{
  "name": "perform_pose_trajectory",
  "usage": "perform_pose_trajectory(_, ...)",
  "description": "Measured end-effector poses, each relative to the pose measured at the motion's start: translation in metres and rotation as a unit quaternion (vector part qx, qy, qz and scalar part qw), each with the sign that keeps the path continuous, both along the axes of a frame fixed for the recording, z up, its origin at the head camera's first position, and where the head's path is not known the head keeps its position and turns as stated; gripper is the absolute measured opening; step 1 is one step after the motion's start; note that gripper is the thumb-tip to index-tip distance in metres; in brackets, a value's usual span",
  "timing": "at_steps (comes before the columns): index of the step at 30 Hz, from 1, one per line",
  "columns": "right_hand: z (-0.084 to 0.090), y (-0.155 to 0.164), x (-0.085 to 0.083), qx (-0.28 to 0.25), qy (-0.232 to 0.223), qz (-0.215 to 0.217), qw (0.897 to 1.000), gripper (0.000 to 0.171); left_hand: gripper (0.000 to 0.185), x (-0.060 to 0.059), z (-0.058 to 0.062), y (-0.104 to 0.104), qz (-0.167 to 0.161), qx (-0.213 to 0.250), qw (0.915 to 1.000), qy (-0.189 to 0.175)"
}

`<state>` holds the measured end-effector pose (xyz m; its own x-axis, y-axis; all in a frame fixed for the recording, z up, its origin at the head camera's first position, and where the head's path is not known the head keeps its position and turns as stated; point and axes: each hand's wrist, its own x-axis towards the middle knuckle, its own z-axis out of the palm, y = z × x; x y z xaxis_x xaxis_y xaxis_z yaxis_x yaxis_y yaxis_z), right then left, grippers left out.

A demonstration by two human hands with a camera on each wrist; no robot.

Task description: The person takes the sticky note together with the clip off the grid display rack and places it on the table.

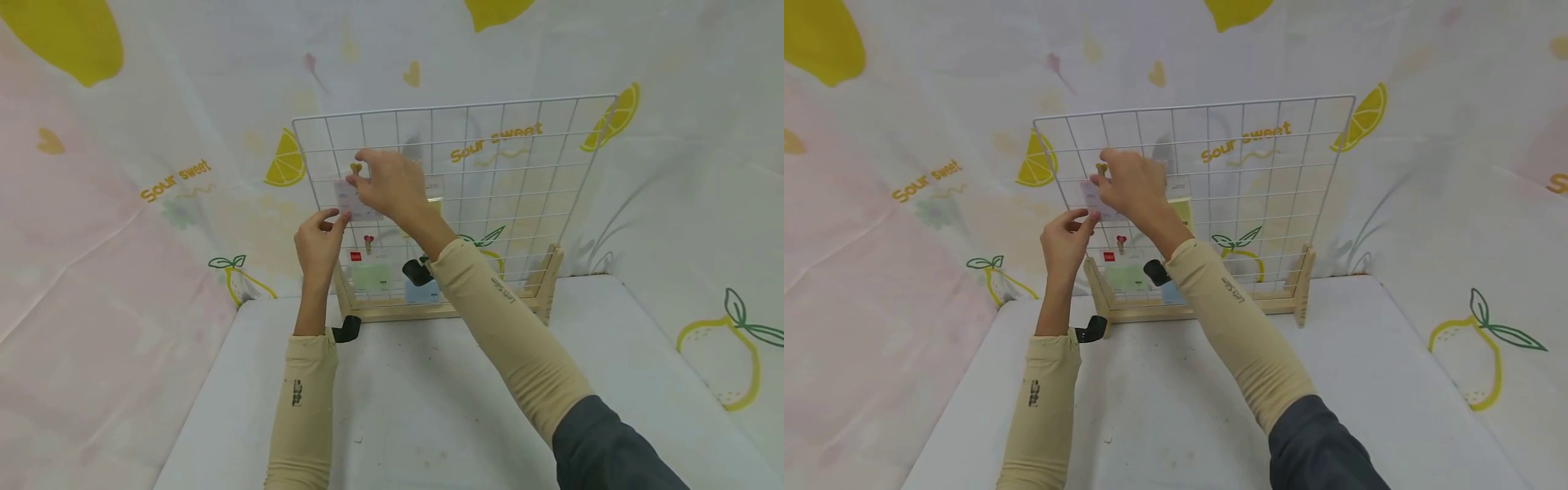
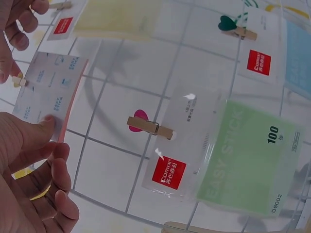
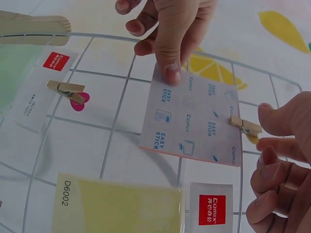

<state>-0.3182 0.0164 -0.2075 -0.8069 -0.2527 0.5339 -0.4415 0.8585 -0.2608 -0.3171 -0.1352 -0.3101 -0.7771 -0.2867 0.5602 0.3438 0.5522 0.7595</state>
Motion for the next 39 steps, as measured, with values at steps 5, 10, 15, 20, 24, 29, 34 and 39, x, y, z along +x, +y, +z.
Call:
perform_pose_trajectory(5,-0.0003,-0.0009,-0.0007,0.006,0.002,-0.005,1.0,0.044,0.03,-0.0012,-0.0009,0.0003,-0.011,0.015,0.9997,0.014)
perform_pose_trajectory(10,0.0001,-0.001,-0.0013,0.009,0.003,-0.005,1.0,0.043,0.026,-0.0037,-0.003,0.0018,-0.029,0.033,0.9988,0.024)
perform_pose_trajectory(15,0.0012,-0.0015,-0.0028,0.02,-0.015,-0.002,1.0,0.042,0.022,-0.0052,-0.0044,0.001,-0.037,0.047,0.9976,0.035)
perform_pose_trajectory(20,0.0018,-0.0019,-0.0046,0.025,-0.026,0.0,0.999,0.043,0.02,-0.006,-0.0046,-0.0007,-0.054,0.06,0.9959,0.041)
perform_pose_trajectory(24,0.0018,-0.0017,-0.005,0.02,-0.02,0.002,1.0,0.033,0.019,-0.0065,-0.0038,-0.0022,-0.067,0.071,0.9944,0.04)
perform_pose_trajectory(29,0.0029,-0.002,-0.0051,0.009,-0.007,-0.001,1.0,0.023,0.017,-0.0072,-0.0026,-0.0034,-0.089,0.105,0.9903,0.018)
perform_pose_trajectory(34,0.0032,-0.0024,-0.0061,-0.002,0.0,-0.007,1.0,0.02,0.016,-0.0066,-0.0013,-0.0026,-0.099,0.133,0.9861,0.009)
perform_pose_trajectory(39,0.0045,-0.0034,-0.0059,-0.003,-0.006,-0.019,1.0,0.02,0.014,-0.0053,0.001,-0.0008,-0.092,0.143,0.9853,0.013)
